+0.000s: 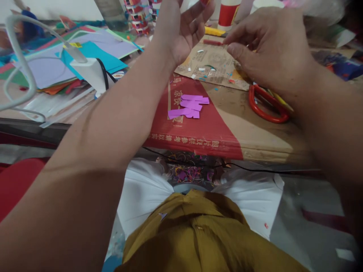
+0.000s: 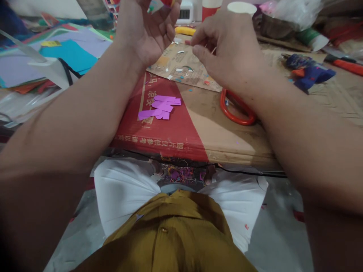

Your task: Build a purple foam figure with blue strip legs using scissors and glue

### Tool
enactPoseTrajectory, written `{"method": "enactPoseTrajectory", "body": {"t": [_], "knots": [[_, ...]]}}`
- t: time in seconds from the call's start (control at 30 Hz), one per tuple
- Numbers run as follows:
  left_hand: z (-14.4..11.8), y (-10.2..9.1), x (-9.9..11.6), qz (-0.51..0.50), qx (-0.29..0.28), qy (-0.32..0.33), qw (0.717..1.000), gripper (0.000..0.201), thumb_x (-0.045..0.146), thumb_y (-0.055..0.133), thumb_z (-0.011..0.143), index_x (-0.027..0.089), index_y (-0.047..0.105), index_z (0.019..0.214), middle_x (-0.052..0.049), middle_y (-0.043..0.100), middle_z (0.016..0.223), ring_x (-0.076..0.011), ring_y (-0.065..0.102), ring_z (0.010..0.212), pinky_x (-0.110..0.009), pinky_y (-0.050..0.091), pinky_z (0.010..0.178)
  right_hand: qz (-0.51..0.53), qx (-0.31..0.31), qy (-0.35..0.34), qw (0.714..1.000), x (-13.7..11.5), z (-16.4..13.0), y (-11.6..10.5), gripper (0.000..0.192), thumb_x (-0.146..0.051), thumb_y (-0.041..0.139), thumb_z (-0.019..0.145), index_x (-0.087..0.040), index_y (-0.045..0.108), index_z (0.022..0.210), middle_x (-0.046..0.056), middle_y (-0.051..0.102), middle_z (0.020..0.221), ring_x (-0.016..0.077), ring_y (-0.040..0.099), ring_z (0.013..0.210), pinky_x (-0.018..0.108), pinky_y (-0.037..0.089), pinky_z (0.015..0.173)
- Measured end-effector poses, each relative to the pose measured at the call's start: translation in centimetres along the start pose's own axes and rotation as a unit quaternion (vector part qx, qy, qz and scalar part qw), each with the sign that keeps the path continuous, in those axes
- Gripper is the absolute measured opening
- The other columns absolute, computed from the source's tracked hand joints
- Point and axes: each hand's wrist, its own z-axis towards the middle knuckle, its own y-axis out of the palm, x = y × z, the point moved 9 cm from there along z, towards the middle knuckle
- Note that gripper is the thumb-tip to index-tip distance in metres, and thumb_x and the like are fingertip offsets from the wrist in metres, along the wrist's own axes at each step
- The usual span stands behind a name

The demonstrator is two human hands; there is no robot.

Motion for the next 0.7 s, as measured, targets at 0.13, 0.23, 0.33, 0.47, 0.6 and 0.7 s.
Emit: {"method": "enactPoseTrajectory", "body": {"t": [0.13, 0.23, 0.33, 0.47, 0.6, 0.7], "knots": [[0.1, 0.2, 0.1, -0.019, -0.012, -0.001, 1.000, 0.037, 0.036, 0.033, 0.100, 0.019, 0.055, 0.125, -0.010, 0.068, 0.118, -0.0285, 0.061, 0.121, -0.030, 0.059, 0.073, -0.002, 0.003, -0.001, 1.000, -0.1, 0.1, -0.2, 0.033, -0.026, 0.052, 0.090, -0.008, 0.073, 0.108, 0.006, 0.067, 0.085, 0.0097, 0.053, 0.071, 0.026, 0.042, 0.068], [0.0, 0.2, 0.2, -0.032, -0.011, -0.009, 0.999, 0.044, 0.046, 0.035, 0.099, 0.028, 0.046, 0.138, -0.010, 0.067, 0.123, -0.0257, 0.056, 0.127, -0.041, 0.055, 0.095, -0.009, 0.000, 0.001, 1.000, -0.1, 0.2, -0.2, 0.032, -0.024, 0.052, 0.089, -0.008, 0.073, 0.107, 0.005, 0.065, 0.081, 0.0092, 0.052, 0.069, 0.026, 0.042, 0.068], [0.0, 0.2, 0.4, 0.009, -0.011, 0.000, 1.000, 0.054, 0.049, 0.022, 0.100, 0.023, 0.038, 0.144, -0.009, 0.067, 0.120, -0.0257, 0.060, 0.122, -0.031, 0.058, 0.078, -0.005, 0.001, 0.004, 1.000, 0.0, 0.1, -0.3, 0.032, -0.024, 0.052, 0.089, -0.009, 0.073, 0.108, 0.005, 0.066, 0.083, 0.0092, 0.053, 0.070, 0.025, 0.041, 0.067], [0.2, 0.3, 0.8, 0.040, -0.031, 0.022, 0.998, 0.055, 0.046, 0.025, 0.100, 0.014, 0.035, 0.145, -0.011, 0.065, 0.111, -0.0224, 0.069, 0.103, -0.016, 0.047, 0.058, 0.010, 0.019, -0.002, 1.000, 0.2, 0.0, -0.6, 0.030, -0.024, 0.054, 0.088, -0.010, 0.074, 0.105, 0.005, 0.067, 0.081, 0.0092, 0.052, 0.068, 0.025, 0.040, 0.065], [0.6, -0.1, 0.9, 0.048, -0.036, 0.022, 0.998, 0.053, 0.053, 0.030, 0.098, 0.012, 0.051, 0.124, -0.009, 0.065, 0.100, -0.0147, 0.068, 0.089, -0.016, 0.045, 0.062, 0.008, 0.041, -0.005, 0.999, 0.5, 0.1, -1.1, 0.029, -0.025, 0.054, 0.088, -0.011, 0.076, 0.101, 0.006, 0.068, 0.080, 0.0099, 0.052, 0.067, 0.026, 0.039, 0.064], [0.9, -0.2, 0.9, 0.037, -0.049, 0.022, 0.998, 0.049, 0.054, 0.031, 0.098, 0.013, 0.054, 0.112, -0.009, 0.067, 0.096, -0.0120, 0.064, 0.082, -0.016, 0.044, 0.061, 0.004, 0.042, 0.006, 0.999, 0.9, 0.4, -1.0, 0.026, -0.024, 0.055, 0.088, -0.011, 0.076, 0.099, 0.006, 0.068, 0.081, 0.0099, 0.052, 0.067, 0.027, 0.040, 0.065]]}}
